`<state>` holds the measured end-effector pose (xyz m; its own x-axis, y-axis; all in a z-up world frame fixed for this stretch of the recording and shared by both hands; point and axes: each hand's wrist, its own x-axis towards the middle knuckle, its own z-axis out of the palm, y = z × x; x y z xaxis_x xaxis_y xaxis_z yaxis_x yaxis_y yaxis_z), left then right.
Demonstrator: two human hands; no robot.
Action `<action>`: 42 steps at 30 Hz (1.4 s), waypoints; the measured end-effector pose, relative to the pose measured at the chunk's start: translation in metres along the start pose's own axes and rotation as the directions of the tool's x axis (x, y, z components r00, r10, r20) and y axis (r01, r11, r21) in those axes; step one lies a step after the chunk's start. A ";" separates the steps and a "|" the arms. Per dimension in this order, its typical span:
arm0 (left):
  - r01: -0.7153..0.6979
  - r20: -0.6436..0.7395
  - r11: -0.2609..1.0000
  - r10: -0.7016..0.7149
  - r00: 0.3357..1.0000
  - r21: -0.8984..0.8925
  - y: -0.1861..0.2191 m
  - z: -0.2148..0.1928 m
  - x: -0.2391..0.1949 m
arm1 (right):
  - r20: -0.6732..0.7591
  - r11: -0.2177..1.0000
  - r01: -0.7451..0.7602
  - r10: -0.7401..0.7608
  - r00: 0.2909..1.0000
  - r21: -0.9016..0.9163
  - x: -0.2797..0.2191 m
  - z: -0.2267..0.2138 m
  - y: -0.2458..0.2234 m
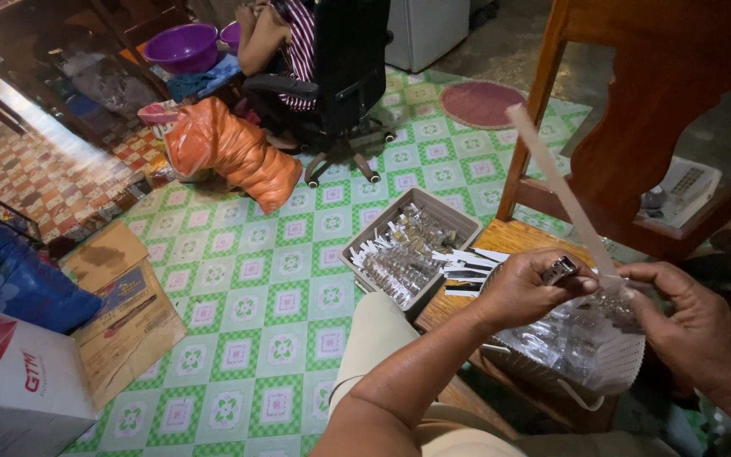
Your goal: Assembling tags by attaching metal clips to white plastic strips using a manual tool and organizing them in a foil container.
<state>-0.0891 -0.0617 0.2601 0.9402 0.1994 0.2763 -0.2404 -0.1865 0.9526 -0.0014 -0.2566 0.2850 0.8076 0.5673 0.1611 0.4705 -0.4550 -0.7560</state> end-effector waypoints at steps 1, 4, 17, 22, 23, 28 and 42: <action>0.000 0.000 1.000 0.000 1.000 0.000 -0.005 0.001 0.001 | 0.001 1.000 0.000 0.000 1.000 0.000 0.001 0.001 0.005; -0.033 0.003 0.995 0.034 0.999 -0.093 -0.016 0.004 0.003 | -0.016 0.998 0.061 -0.061 0.998 0.005 0.002 0.003 0.010; -0.233 0.056 0.871 0.284 0.957 -0.433 -0.019 -0.062 0.004 | -0.190 0.989 0.081 -0.056 0.980 0.125 0.008 0.026 0.026; -0.225 -0.056 0.864 0.224 0.973 -0.451 -0.037 -0.063 0.008 | -0.218 0.946 0.174 -0.115 0.969 0.275 0.008 0.034 0.011; -0.191 -0.064 0.876 0.182 0.981 -0.442 -0.036 -0.061 0.008 | -0.212 0.934 0.175 -0.111 0.971 0.312 0.007 0.037 0.012; -0.097 -0.014 0.917 0.099 0.995 -0.386 -0.014 -0.044 0.007 | -0.147 0.909 0.176 -0.129 0.981 0.377 0.001 0.039 0.007; -0.020 -0.041 0.936 0.006 0.999 -0.350 -0.009 -0.024 0.005 | -0.056 0.891 0.244 -0.241 0.969 0.383 0.005 0.034 0.003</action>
<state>-0.0881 -0.0358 0.2564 0.9279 0.2375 0.2874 -0.3289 0.1583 0.9310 -0.0076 -0.2315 0.2615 0.6889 0.6209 0.3741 0.4798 -0.0038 -0.8774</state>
